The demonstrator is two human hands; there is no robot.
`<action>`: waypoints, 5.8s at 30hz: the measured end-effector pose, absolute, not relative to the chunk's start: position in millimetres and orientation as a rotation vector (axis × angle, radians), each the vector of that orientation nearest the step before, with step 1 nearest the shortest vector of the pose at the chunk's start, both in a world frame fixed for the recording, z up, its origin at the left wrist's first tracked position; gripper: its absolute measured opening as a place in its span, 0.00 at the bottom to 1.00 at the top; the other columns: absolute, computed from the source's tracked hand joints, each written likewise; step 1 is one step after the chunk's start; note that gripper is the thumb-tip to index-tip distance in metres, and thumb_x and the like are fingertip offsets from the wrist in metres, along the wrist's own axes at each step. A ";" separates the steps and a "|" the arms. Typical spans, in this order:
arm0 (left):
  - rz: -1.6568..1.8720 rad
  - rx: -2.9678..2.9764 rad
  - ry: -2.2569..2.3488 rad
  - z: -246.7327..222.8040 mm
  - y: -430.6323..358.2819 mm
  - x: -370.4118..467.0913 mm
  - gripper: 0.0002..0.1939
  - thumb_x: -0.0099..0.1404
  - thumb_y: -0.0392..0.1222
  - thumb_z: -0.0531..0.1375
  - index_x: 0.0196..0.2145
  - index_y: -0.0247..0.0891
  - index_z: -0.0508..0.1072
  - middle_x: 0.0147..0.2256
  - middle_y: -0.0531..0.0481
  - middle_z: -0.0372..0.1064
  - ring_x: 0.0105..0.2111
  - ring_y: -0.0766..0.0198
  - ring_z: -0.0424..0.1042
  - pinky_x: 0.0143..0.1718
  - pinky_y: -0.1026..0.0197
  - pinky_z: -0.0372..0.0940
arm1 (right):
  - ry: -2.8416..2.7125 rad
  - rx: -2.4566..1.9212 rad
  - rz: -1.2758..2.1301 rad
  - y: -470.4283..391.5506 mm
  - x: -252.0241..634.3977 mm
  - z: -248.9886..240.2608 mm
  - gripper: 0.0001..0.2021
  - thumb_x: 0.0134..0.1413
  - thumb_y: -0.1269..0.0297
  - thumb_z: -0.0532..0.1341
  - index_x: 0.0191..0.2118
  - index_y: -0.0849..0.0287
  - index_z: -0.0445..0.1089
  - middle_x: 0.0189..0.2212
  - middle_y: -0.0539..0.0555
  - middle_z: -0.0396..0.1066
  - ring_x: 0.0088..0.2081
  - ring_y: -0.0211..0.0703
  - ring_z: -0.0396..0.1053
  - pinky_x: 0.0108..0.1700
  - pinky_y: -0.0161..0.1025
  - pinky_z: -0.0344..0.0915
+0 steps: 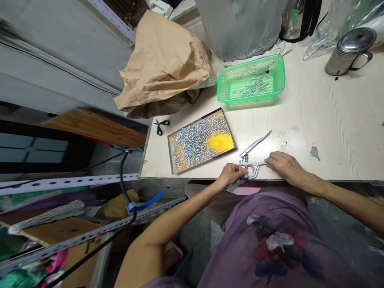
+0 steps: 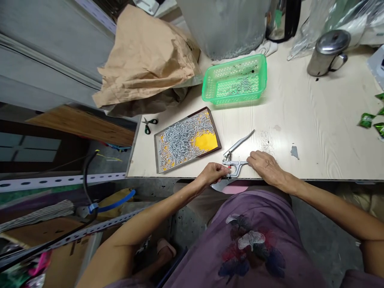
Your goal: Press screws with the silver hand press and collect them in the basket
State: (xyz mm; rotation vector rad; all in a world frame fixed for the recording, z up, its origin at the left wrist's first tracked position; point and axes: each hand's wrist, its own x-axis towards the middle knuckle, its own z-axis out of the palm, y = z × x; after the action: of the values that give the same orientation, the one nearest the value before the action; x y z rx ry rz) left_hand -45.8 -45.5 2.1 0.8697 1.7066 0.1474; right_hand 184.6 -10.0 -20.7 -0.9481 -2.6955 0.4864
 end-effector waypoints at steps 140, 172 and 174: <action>0.144 2.549 1.211 -12.7 44.7 -124.1 0.10 0.70 0.41 0.57 0.34 0.39 0.76 0.32 0.48 0.70 0.35 0.62 0.64 0.37 0.63 0.60 | -2.162 -0.765 0.534 114.7 106.5 19.6 0.08 0.61 0.66 0.53 0.36 0.57 0.68 0.32 0.55 0.71 0.36 0.45 0.67 0.40 0.43 0.65; 0.451 0.689 1.602 7.3 -24.5 -28.0 0.07 0.57 0.38 0.66 0.29 0.30 0.73 0.14 0.61 0.56 0.11 0.77 0.50 0.12 0.71 0.42 | -2.933 -0.954 0.487 8.7 194.7 -11.9 0.11 0.61 0.79 0.49 0.35 0.61 0.65 0.31 0.55 0.65 0.31 0.41 0.61 0.32 0.37 0.54; 0.434 0.630 1.614 6.1 -24.7 -25.3 0.06 0.57 0.36 0.65 0.28 0.30 0.73 0.12 0.62 0.55 0.10 0.78 0.49 0.13 0.70 0.40 | -2.919 -0.940 0.491 8.5 194.5 -12.9 0.11 0.61 0.79 0.49 0.34 0.60 0.65 0.31 0.54 0.65 0.31 0.41 0.60 0.32 0.37 0.54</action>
State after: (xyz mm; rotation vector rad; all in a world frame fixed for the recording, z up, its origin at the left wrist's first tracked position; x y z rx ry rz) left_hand -25.3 -24.7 6.1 0.6303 1.6140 0.4336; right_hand 194.5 8.5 -12.9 -0.9405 -2.9188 0.4913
